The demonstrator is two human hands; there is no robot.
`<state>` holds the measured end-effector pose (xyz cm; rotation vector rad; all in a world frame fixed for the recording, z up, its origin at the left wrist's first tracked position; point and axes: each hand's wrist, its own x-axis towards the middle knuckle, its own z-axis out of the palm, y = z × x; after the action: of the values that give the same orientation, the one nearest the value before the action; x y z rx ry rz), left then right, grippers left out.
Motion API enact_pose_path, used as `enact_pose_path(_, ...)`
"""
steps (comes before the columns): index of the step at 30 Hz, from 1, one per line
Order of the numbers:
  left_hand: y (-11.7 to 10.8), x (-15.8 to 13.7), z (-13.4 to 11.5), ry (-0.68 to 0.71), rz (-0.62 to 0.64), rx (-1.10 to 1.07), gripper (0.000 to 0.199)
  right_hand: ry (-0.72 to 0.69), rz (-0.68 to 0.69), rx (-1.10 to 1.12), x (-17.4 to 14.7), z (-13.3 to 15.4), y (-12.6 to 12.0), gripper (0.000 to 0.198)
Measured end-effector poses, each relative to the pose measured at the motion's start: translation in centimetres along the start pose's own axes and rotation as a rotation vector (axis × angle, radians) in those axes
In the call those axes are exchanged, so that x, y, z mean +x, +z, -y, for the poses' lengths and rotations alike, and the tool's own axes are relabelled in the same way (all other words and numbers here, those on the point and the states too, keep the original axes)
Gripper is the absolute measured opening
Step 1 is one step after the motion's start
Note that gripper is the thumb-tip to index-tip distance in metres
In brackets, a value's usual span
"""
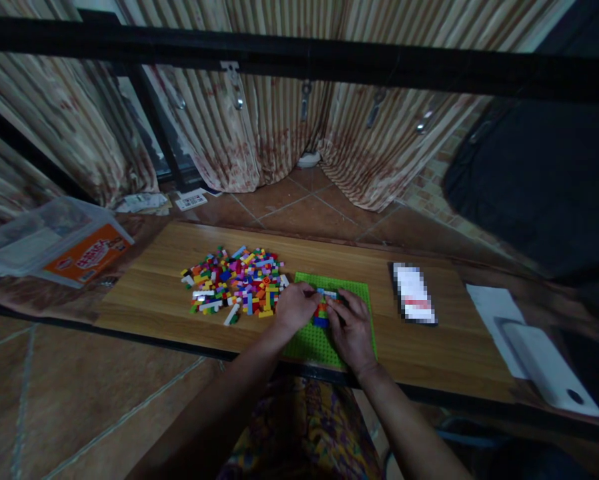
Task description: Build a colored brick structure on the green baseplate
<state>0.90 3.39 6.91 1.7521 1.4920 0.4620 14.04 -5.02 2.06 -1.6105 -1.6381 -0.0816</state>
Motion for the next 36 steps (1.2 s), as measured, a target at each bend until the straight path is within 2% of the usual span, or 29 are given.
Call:
enact_pose_path(6, 0.1, 0.1, 0.7, 0.032, 0.011, 0.001, 0.019, 0.063, 0.025, 0.060, 0.1, 0.1, -0.2, 0.026)
enact_pose_path(12, -0.1, 0.4, 1.5, 0.077, 0.039, -0.056, 0.028, 0.287, -0.070, 0.181, 0.1, 0.0, -0.6, 0.039)
enact_pose_path(15, 0.1, -0.5, 1.5, 0.088, -0.030, -0.072, 0.030, 0.298, -0.073, 0.190, 0.1, 0.0, -0.6, 0.037)
enact_pose_path(18, 1.0, -2.4, 1.7, 0.234, -0.180, -0.008, 0.033, 0.292, -0.069, 0.199, 0.1, 0.0, -0.7, 0.036)
enact_pose_path(21, 2.3, -4.2, 2.0, 0.446, -0.205, 0.133, 0.042, 0.289, -0.061, 0.214, 0.2, -0.1, -0.7, 0.034)
enact_pose_path(23, 2.9, -4.9, 2.1, 0.502, -0.196, 0.256, 0.046, 0.292, -0.058, 0.224, 0.2, -0.1, -0.7, 0.033)
enact_pose_path(28, 3.5, -5.1, 1.9, 0.496, -0.184, 0.450, 0.046, 0.301, -0.050, 0.229, 0.2, 0.0, -0.8, 0.033)
enact_pose_path(36, 3.7, -5.0, 1.2, 0.453, -0.143, 0.458, 0.046, 0.318, -0.009, 0.213, 0.0, -0.4, -0.8, 0.036)
